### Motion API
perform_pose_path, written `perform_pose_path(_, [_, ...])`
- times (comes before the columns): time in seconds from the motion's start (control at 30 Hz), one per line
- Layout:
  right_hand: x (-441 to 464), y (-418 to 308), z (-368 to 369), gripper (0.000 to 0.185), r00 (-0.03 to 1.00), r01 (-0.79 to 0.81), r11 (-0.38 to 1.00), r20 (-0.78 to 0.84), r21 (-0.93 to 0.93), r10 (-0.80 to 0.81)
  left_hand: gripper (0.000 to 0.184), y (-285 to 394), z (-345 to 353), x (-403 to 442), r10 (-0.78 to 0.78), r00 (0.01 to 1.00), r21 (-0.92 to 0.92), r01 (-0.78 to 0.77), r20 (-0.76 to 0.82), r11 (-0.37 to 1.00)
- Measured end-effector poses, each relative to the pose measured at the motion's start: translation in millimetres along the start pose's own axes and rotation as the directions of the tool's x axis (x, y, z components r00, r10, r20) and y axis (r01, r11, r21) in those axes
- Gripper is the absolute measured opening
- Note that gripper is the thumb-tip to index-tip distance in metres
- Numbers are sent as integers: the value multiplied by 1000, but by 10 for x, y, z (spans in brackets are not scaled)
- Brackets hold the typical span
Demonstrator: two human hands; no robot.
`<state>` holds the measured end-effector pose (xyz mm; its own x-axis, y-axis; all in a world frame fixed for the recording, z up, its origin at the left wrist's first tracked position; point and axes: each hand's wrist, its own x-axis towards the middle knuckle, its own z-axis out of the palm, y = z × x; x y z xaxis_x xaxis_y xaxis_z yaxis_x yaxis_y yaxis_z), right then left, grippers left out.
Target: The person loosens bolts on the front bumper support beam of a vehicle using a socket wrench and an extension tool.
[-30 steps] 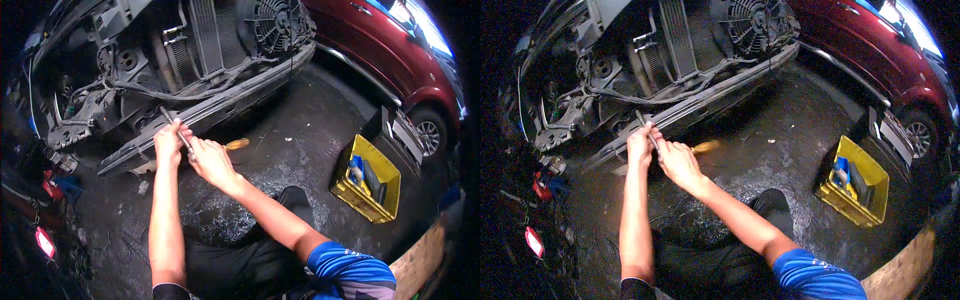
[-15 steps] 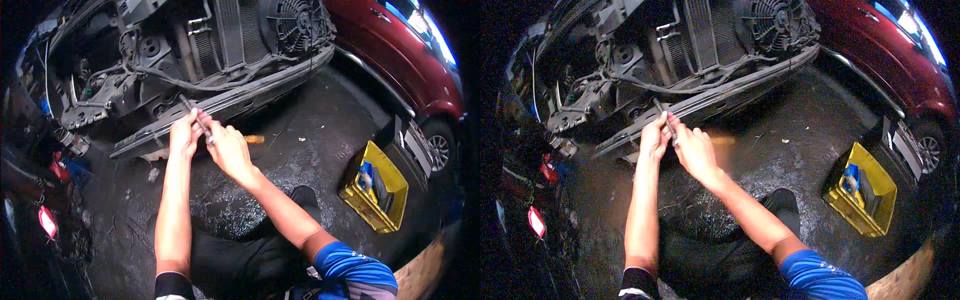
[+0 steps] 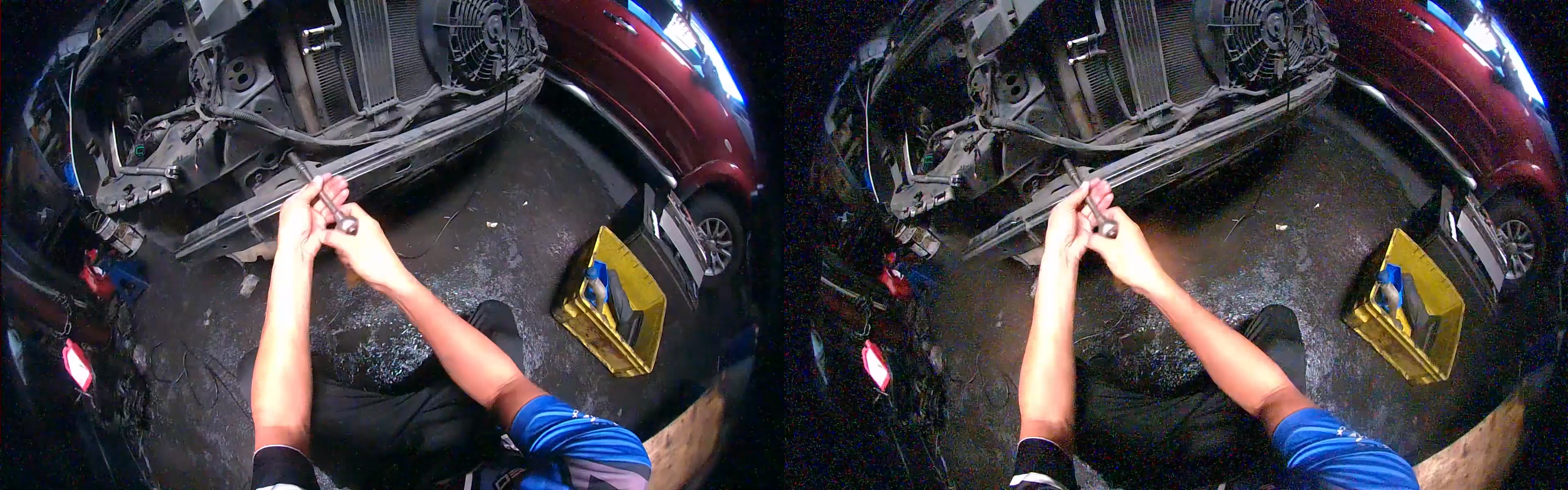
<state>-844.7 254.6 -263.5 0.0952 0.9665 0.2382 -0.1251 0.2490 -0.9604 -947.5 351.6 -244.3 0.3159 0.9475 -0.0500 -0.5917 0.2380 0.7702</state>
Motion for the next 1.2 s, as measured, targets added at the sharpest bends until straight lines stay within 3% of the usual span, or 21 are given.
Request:
perform_pose_path(0.07, [-27, -21, 102, 13, 927, -375, 438, 322, 817, 192, 31, -19, 22, -17, -21, 999, -74, 23, 25, 997])
perform_pose_path(0.1, [-76, -36, 141, 7, 942, -328, 531, 227, 781, 247, 35, -2, -1, -14, -28, 999, -63, 30, 38, 998])
perform_pose_path(0.17, [-24, -11, 73, 19, 995, -97, 979, -2, 181, 99, 36, 58, 6, -93, 2, 1000, 140, 2, -27, 990])
perform_pose_path(0.23, [-48, -248, -37, 37, 996, 79, 708, 30, -702, -81, 36, 97, 134, -220, 86, 988, 369, -32, -129, 929])
perform_pose_path(0.27, [-7, -177, -52, 37, 959, 226, 480, 107, -848, -262, 30, 15, 103, -179, 96, 988, 353, -47, -124, 934])
perform_pose_path(0.33, [-35, -158, -56, 36, 983, 143, 606, 38, -782, -182, 28, -57, 44, -86, 87, 991, 175, -68, -101, 982])
perform_pose_path(0.4, [-1, -46, 4, 17, 999, -36, 999, 40, 0, 36, 32, -69, 17, -29, 20, 999, -35, -18, 44, 999])
perform_pose_path(0.47, [-10, -33, 74, 12, 926, -371, 513, 266, 774, 269, 35, -57, 40, -61, -43, 996, -113, 52, 83, 992])
perform_pose_path(0.5, [-18, -24, 102, 14, 927, -352, 495, 226, 794, 298, 36, -26, 29, -73, -55, 996, -43, 59, 77, 997])
perform_pose_path(0.53, [0, -53, 56, 15, 954, -298, 722, 167, 624, 249, 33, -21, 46, -88, -25, 999, 13, 25, 40, 1000])
perform_pose_path(0.57, [14, -69, 40, 20, 992, -123, 990, -14, 73, 124, 32, 5, 40, -105, 26, 999, 167, -17, -47, 986])
perform_pose_path(0.6, [25, -87, 39, 25, 992, 36, 849, -87, -527, -96, 31, 26, 34, -122, 85, 988, 321, -40, -126, 946])
perform_pose_path(0.73, [6, -60, 19, 35, 987, 43, 632, -63, -774, -145, 26, -15, 36, -123, 83, 993, 184, -66, -87, 981])
perform_pose_path(0.8, [19, -39, 55, 24, 993, -118, 982, 25, 148, 116, 35, -55, -8, -34, -8, 999, -49, 11, 45, 999])
perform_pose_path(0.83, [-2, -87, 79, 21, 934, -338, 723, 119, 603, 338, 34, -56, 3, -44, 4, 998, -79, 1, 64, 997])
perform_pose_path(0.9, [2, 23, 95, 19, 933, -330, 643, 136, 691, 332, 32, -28, 25, -47, -15, 999, -57, 17, 40, 998])
perform_pose_path(0.97, [-13, -166, 62, 23, 995, -93, 970, -57, -225, 82, 29, -10, 10, -109, 68, 995, 205, -53, -66, 977])
perform_pose_path(1.0, [-33, -205, 49, 27, 993, 46, 745, -50, -665, -107, 27, 11, 60, -172, 120, 985, 317, -77, -120, 945])
perform_pose_path(1.07, [22, -48, -42, 39, 960, 179, 370, 80, -911, -268, 25, -57, -14, -87, 134, 987, 220, -112, -87, 969])
perform_pose_path(1.13, [-55, -120, 7, 40, 955, 218, 785, -41, -579, -295, 29, 8, 16, -53, 23, 1000, -44, -23, -15, 999])
perform_pose_path(1.2, [-119, -101, 67, 32, 990, -87, 989, -100, 120, 99, 33, -28, 34, -17, 14, 995, -237, 9, 94, 972])
